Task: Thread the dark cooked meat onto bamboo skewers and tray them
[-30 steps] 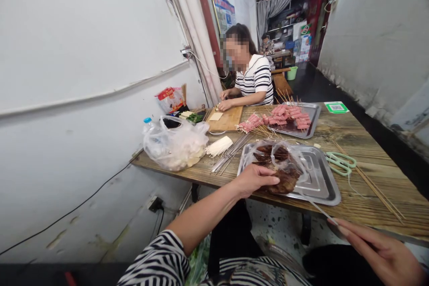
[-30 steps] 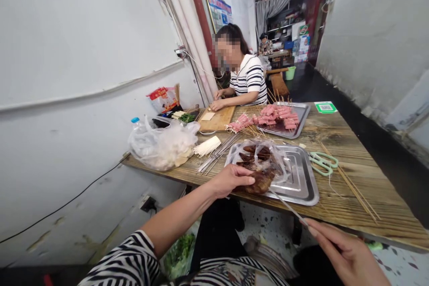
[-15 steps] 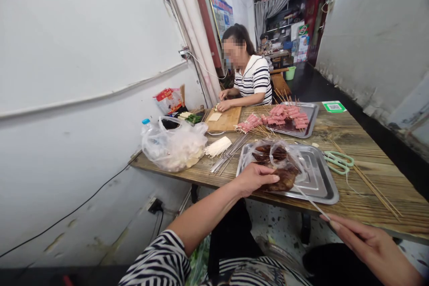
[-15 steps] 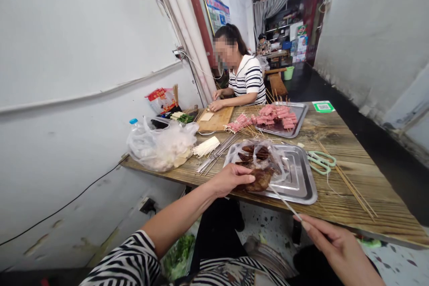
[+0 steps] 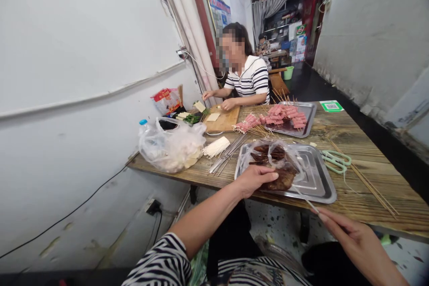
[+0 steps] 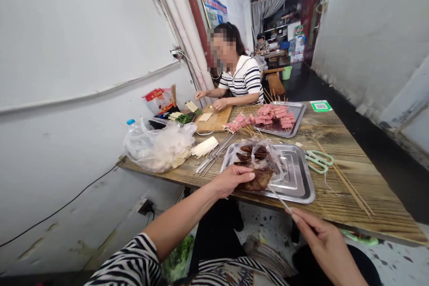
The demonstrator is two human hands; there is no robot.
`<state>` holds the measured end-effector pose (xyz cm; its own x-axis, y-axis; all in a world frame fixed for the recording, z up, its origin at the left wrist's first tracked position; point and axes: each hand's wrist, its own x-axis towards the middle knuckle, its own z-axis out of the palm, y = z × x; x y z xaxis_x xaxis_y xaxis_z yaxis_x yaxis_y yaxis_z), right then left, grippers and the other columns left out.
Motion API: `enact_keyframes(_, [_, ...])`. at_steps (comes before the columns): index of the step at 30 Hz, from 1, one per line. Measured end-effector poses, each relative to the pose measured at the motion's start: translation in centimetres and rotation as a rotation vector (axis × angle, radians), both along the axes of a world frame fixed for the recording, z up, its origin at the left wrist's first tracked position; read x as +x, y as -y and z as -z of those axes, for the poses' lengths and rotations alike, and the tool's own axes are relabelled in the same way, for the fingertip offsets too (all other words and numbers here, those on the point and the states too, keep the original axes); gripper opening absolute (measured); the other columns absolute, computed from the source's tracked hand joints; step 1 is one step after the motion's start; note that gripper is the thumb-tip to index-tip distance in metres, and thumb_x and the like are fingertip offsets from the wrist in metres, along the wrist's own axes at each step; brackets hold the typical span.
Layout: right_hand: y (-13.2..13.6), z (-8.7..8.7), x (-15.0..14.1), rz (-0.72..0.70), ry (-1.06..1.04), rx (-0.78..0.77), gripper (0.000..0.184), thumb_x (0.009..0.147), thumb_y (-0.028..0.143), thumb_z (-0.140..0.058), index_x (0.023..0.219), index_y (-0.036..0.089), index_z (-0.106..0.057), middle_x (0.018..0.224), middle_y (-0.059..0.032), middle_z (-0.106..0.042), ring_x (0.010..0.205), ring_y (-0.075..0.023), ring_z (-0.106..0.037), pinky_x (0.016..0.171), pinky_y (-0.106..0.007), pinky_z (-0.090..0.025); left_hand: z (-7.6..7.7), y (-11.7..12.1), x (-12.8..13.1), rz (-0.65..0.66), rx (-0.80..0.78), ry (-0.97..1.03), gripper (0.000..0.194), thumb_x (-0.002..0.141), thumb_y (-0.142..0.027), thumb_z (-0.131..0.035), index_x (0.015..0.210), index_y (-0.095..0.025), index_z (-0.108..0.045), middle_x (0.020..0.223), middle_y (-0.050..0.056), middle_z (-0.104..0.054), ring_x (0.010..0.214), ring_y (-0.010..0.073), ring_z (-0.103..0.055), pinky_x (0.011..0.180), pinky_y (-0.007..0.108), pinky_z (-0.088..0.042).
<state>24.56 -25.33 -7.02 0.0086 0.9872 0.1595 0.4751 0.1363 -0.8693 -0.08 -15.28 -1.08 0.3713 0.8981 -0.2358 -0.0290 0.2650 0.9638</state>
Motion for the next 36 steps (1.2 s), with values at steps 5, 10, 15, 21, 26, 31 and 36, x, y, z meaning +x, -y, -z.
enact_keyframes(5, [0.4, 0.4, -1.1, 0.112, -0.049, 0.119, 0.032, 0.074, 0.044, -0.066, 0.094, 0.023, -0.079, 0.103, -0.0063, -0.075, 0.098, -0.0289, -0.070, 0.095, -0.041, -0.052, -0.6, -0.3, -0.1, 0.031, -0.076, 0.029, 0.057, 0.043, -0.047, -0.088, 0.087, -0.013, -0.077, 0.081, 0.006, -0.073, 0.076, 0.0144, -0.062, 0.091, 0.034, -0.044])
enact_keyframes(10, [0.4, 0.5, -1.6, -0.036, -0.272, -0.307, 0.046, 0.080, 0.055, -0.060, 0.107, 0.021, -0.074, 0.066, -0.0052, -0.075, 0.062, -0.0229, -0.073, 0.052, -0.030, -0.060, -1.7, -0.2, -0.2, 0.123, -0.167, 0.068, 0.058, 0.043, -0.047, -0.088, 0.088, -0.013, -0.076, 0.075, 0.004, -0.070, 0.068, 0.0138, -0.061, 0.079, 0.034, -0.048])
enact_keyframes(15, [0.2, 0.7, -1.8, 0.109, -0.097, 0.105, 0.033, 0.076, 0.046, -0.066, 0.093, 0.022, -0.078, 0.095, -0.0079, -0.077, 0.091, -0.0266, -0.072, 0.087, -0.038, -0.057, -1.8, -0.3, -0.2, 0.154, -0.171, 0.067, 0.056, 0.045, -0.047, -0.088, 0.088, -0.013, -0.076, 0.074, 0.004, -0.070, 0.066, 0.0128, -0.060, 0.076, 0.033, -0.048])
enact_keyframes(21, [0.0, 1.1, -1.2, 0.128, 0.011, 0.109, 0.035, 0.075, 0.046, -0.063, 0.094, 0.021, -0.078, 0.097, -0.0057, -0.076, 0.092, -0.0279, -0.072, 0.088, -0.039, -0.056, -1.9, -0.2, 0.0, 0.192, -0.041, 0.041, 0.066, 0.054, -0.046, -0.085, 0.110, -0.016, -0.070, 0.086, 0.004, -0.071, 0.068, 0.0120, -0.064, 0.064, 0.023, -0.042])
enact_keyframes(26, [-0.2, 0.5, -0.8, 0.085, -0.011, 0.031, 0.038, 0.072, 0.049, -0.062, 0.093, 0.021, -0.079, 0.099, -0.0049, -0.076, 0.094, -0.0290, -0.071, 0.091, -0.043, -0.052, -2.3, -0.1, 0.1, 0.278, -0.024, -0.032, 0.064, 0.056, -0.049, -0.083, 0.106, -0.012, -0.069, 0.068, 0.001, -0.068, 0.052, 0.0090, -0.058, 0.048, 0.019, -0.029])
enact_keyframes(31, [0.1, -1.4, -0.6, 0.014, 0.005, -0.023, 0.039, 0.075, 0.049, -0.059, 0.095, 0.021, -0.078, 0.100, -0.0051, -0.076, 0.094, -0.0284, -0.071, 0.092, -0.043, -0.052, -2.2, -0.3, -0.1, 0.328, -0.070, -0.015, 0.056, 0.058, -0.048, -0.082, 0.098, -0.011, -0.069, 0.056, -0.002, -0.063, 0.046, 0.0066, -0.051, 0.048, 0.020, -0.029])
enact_keyframes(36, [0.4, -2.2, 1.1, -0.015, 0.050, -0.045, 0.038, 0.075, 0.050, -0.060, 0.095, 0.024, -0.079, 0.101, -0.0036, -0.076, 0.095, -0.0279, -0.071, 0.093, -0.040, -0.052, -1.8, -0.3, -0.4, 0.297, -0.100, 0.030, 0.051, 0.057, -0.046, -0.083, 0.090, -0.010, -0.069, 0.060, 0.000, -0.062, 0.047, 0.0079, -0.055, 0.044, 0.020, -0.028])
